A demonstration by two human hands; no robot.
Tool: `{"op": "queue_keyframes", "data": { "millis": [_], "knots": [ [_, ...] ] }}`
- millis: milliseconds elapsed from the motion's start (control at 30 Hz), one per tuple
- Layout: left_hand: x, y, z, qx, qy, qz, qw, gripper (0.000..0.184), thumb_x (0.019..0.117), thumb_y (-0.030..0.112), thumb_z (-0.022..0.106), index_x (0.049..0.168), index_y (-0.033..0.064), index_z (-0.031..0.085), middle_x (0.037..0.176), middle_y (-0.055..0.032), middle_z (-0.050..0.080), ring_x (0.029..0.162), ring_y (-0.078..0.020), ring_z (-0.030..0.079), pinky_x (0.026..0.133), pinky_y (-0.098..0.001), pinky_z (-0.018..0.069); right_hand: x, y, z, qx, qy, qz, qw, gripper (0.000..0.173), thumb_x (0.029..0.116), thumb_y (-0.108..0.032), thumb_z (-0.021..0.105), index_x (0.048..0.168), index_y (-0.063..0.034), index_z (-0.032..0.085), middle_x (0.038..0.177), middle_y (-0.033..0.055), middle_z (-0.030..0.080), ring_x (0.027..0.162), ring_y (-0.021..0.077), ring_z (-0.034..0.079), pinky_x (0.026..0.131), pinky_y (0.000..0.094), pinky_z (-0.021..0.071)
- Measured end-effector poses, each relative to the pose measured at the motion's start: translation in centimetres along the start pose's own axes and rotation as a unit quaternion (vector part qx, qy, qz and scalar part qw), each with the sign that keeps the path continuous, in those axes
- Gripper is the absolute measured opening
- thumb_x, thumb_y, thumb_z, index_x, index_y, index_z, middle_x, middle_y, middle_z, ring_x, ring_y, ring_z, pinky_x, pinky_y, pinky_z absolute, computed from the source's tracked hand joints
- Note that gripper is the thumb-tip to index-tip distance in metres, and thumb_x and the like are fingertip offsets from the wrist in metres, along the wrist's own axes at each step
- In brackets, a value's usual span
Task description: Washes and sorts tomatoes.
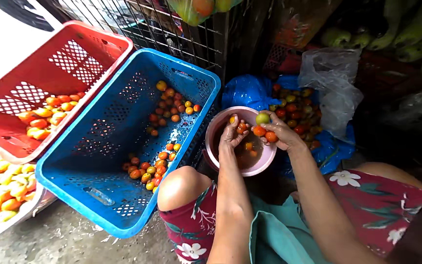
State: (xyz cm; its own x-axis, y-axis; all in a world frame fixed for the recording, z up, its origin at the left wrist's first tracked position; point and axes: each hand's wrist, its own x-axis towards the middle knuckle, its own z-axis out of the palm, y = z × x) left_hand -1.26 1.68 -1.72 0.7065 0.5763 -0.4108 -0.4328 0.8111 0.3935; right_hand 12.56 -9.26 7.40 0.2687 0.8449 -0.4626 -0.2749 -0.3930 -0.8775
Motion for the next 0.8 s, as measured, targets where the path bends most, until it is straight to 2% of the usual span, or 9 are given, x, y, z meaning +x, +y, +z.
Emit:
{"op": "queue_keyframes", "data": {
  "millis": [100, 200, 300, 400, 500, 567, 633, 700, 800],
  "knots": [
    [-0.3, 0.1, 0.3, -0.023, -0.002, -0.002, 1.000, 0.017, 0.1032, 0.025, 0.049, 0.117, 0.0188, 0.058, 0.100, -0.0050, 0.068, 0.082, -0.0186, 0.069, 0.071, -0.0354, 0.0598, 0.2, 0.2, 0.5, 0.038, -0.029, -0.014, 0.999, 0.046, 0.1054, -0.011, 0.045, 0.148, -0.0265, 0.038, 0.103, 0.0100, 0.066, 0.058, 0.0148, 0.061, 0.049, 0.0267, 0.0541],
    [-0.1, 0.0, 0.3, 0.057, 0.016, -0.017, 0.998, 0.029, 0.1014, 0.013, 0.048, 0.129, 0.0199, 0.050, 0.099, -0.0043, 0.067, 0.078, -0.0153, 0.067, 0.067, -0.0323, 0.0583, 1.4, 0.5, 1.1, 0.045, -0.095, -0.031, 0.994, 0.069, 0.0868, 0.004, 0.057, 0.146, -0.0263, 0.036, 0.111, 0.0119, 0.064, 0.069, 0.0231, 0.068, 0.056, 0.0372, 0.0607],
    [0.7, -0.2, 0.4, 0.209, 0.174, -0.045, 0.961, 0.029, 0.1058, 0.034, 0.051, 0.113, 0.0084, 0.062, 0.082, -0.0048, 0.061, 0.063, -0.0128, 0.056, 0.056, -0.0286, 0.0494, 3.4, 0.6, 3.3, -0.114, -0.064, 0.014, 0.991, 0.073, 0.0879, 0.011, 0.061, 0.148, -0.0222, 0.037, 0.106, 0.0161, 0.062, 0.063, 0.0234, 0.064, 0.053, 0.0376, 0.0577],
    [-0.4, -1.2, 0.5, 0.306, 0.280, -0.009, 0.910, 0.033, 0.1090, 0.025, 0.047, 0.112, -0.0053, 0.060, 0.085, -0.0122, 0.056, 0.066, -0.0174, 0.050, 0.062, -0.0318, 0.0482, 6.4, 2.6, 5.1, -0.313, -0.022, 0.089, 0.945, 0.071, 0.0938, 0.000, 0.065, 0.152, -0.0276, 0.036, 0.111, 0.0201, 0.063, 0.065, 0.0271, 0.064, 0.055, 0.0412, 0.0561],
    [-3.5, -0.4, 4.3, 0.325, 0.303, -0.037, 0.895, 0.039, 0.1114, 0.018, 0.041, 0.138, -0.0097, 0.048, 0.127, -0.0262, 0.058, 0.104, -0.0279, 0.059, 0.093, -0.0401, 0.0498, 8.4, 4.5, 5.8, -0.411, -0.008, 0.147, 0.900, 0.079, 0.0918, -0.004, 0.065, 0.161, -0.0174, 0.029, 0.142, 0.0274, 0.054, 0.118, 0.0414, 0.059, 0.094, 0.0596, 0.0498],
    [-4.9, 0.7, 7.8, 0.313, 0.350, -0.071, 0.880, 0.038, 0.1105, 0.014, 0.043, 0.140, -0.0087, 0.047, 0.135, -0.0245, 0.056, 0.113, -0.0277, 0.059, 0.100, -0.0401, 0.0471, 8.8, 5.2, 5.9, -0.478, -0.013, 0.173, 0.861, 0.061, 0.0972, -0.012, 0.061, 0.153, -0.0023, 0.040, 0.144, 0.0291, 0.052, 0.132, 0.0421, 0.052, 0.106, 0.0607, 0.0413],
    [-5.0, 1.0, 8.2, 0.321, 0.348, -0.053, 0.879, 0.029, 0.1080, 0.009, 0.047, 0.131, -0.0093, 0.052, 0.117, -0.0204, 0.059, 0.094, -0.0218, 0.058, 0.086, -0.0348, 0.0508, 8.7, 4.9, 5.6, -0.524, -0.016, 0.178, 0.833, 0.055, 0.0974, -0.020, 0.062, 0.148, -0.0046, 0.048, 0.130, 0.0261, 0.061, 0.112, 0.0375, 0.063, 0.094, 0.0570, 0.0504],
    [-4.4, 1.0, 6.3, 0.335, 0.310, 0.000, 0.890, 0.024, 0.1055, 0.002, 0.048, 0.122, -0.0146, 0.053, 0.101, -0.0215, 0.058, 0.078, -0.0196, 0.054, 0.074, -0.0313, 0.0508, 7.6, 3.8, 4.7, -0.447, -0.032, 0.152, 0.881, 0.070, 0.0938, -0.014, 0.066, 0.156, -0.0198, 0.036, 0.104, 0.0159, 0.062, 0.070, 0.0215, 0.058, 0.061, 0.0382, 0.0502],
    [-4.6, 2.0, 4.8, 0.370, 0.253, -0.019, 0.894, 0.026, 0.1065, 0.003, 0.048, 0.126, -0.0126, 0.055, 0.108, -0.0252, 0.060, 0.084, -0.0241, 0.056, 0.081, -0.0343, 0.0504, 4.2, 0.9, 2.4, -0.231, -0.073, 0.094, 0.966, 0.065, 0.0901, -0.005, 0.067, 0.149, -0.0232, 0.044, 0.093, 0.0086, 0.061, 0.053, 0.0111, 0.047, 0.046, 0.0262, 0.0421]
  ]
}}
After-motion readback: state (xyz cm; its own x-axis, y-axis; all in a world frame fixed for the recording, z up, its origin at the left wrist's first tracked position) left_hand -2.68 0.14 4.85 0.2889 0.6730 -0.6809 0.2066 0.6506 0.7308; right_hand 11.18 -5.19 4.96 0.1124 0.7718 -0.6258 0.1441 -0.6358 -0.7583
